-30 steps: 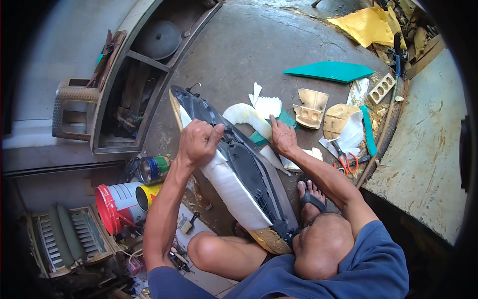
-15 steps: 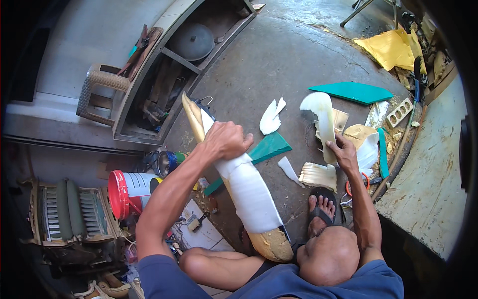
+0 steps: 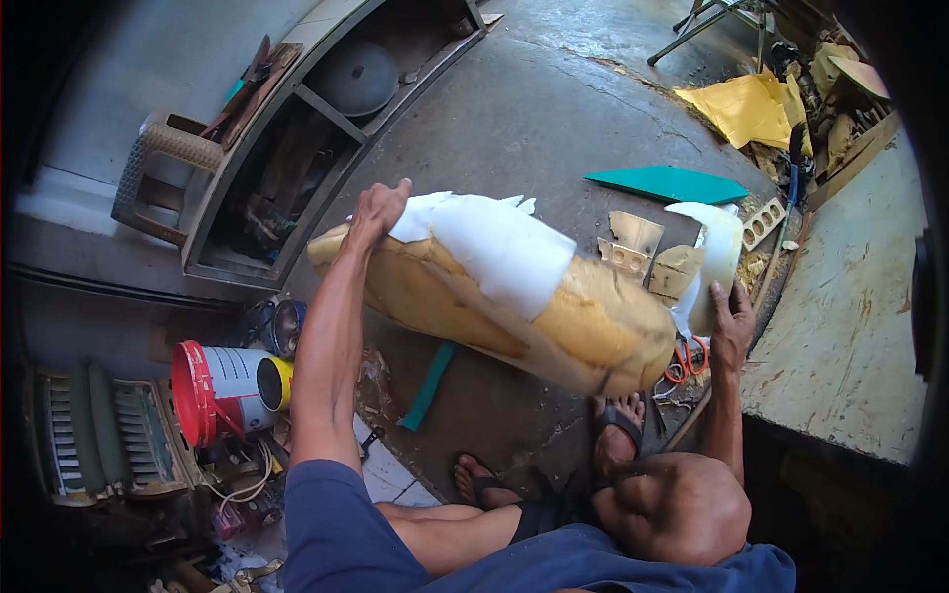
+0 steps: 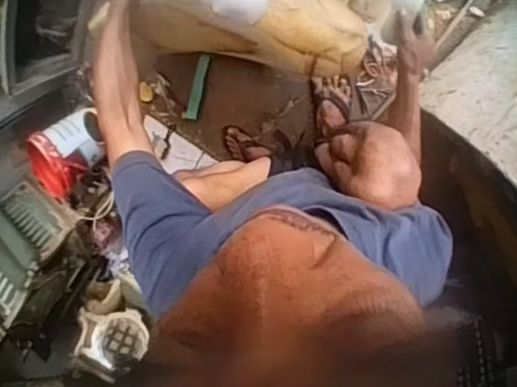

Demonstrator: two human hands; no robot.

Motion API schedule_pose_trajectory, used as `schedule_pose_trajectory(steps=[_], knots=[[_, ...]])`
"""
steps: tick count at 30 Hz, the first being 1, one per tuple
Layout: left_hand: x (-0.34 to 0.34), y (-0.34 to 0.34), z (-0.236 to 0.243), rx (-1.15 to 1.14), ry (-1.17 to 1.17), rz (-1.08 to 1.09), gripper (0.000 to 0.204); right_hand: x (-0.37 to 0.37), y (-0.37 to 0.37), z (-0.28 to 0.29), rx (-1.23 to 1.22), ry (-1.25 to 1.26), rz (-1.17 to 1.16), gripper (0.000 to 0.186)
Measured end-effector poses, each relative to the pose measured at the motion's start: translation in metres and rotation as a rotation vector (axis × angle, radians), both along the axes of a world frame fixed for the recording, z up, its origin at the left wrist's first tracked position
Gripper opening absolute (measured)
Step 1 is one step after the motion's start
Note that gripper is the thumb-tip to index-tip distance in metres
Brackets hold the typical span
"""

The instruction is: The person applies white foam padding to a yellow foam seat cushion, cutting pieces to size with scissors and securing them with adhesive applied from a plastic bottle.

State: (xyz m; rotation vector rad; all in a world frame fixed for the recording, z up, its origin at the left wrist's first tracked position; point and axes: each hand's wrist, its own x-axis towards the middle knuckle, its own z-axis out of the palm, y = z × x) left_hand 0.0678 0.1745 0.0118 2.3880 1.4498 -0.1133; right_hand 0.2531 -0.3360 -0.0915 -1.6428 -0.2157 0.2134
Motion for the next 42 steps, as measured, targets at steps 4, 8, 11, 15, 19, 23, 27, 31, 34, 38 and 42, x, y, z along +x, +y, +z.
schedule_pose_trajectory(steps=[4,8,11,15,19,23,27,31,34,38,42], knots=[[-0.031,0.038,-0.019,0.044,0.031,0.320,0.082,0.008,-0.008,0.016,0.008,-0.050,-0.104,0.045],[-0.044,0.052,-0.053,-0.297,-0.178,0.176,0.084,0.005,-0.011,0.019,-0.006,-0.039,-0.050,0.045],[-0.080,0.046,-0.087,-0.509,-0.166,0.288,0.081,-0.020,0.011,0.012,-0.040,0.064,0.055,0.046],[-0.110,0.005,-0.132,-0.737,-0.294,0.426,0.074,-0.032,0.020,0.004,-0.101,0.123,0.135,0.047],[-0.130,-0.022,-0.157,-0.822,-0.379,0.470,0.073,-0.029,0.021,0.015,-0.050,0.068,0.227,0.047],[-0.156,-0.031,-0.158,-0.798,-0.435,0.468,0.072,-0.028,0.025,0.017,-0.060,0.099,0.277,0.045],[-0.171,-0.040,-0.133,-0.713,-0.472,0.397,0.072,-0.027,0.011,-0.013,-0.006,0.083,0.309,0.049],[-0.200,-0.059,-0.076,-0.573,-0.457,0.272,0.071,-0.036,0.009,-0.014,0.080,0.301,0.316,0.059],[-0.222,-0.083,-0.021,-0.503,-0.413,0.136,0.069,-0.034,0.017,-0.008,0.265,0.279,0.259,0.064],[-0.268,-0.126,0.017,-0.394,-0.297,0.059,0.073,-0.019,0.024,0.025,0.088,0.096,0.324,0.052],[-0.278,-0.172,0.045,-0.356,-0.237,0.016,0.075,-0.021,0.048,0.059,-0.132,-0.520,0.672,0.049]])
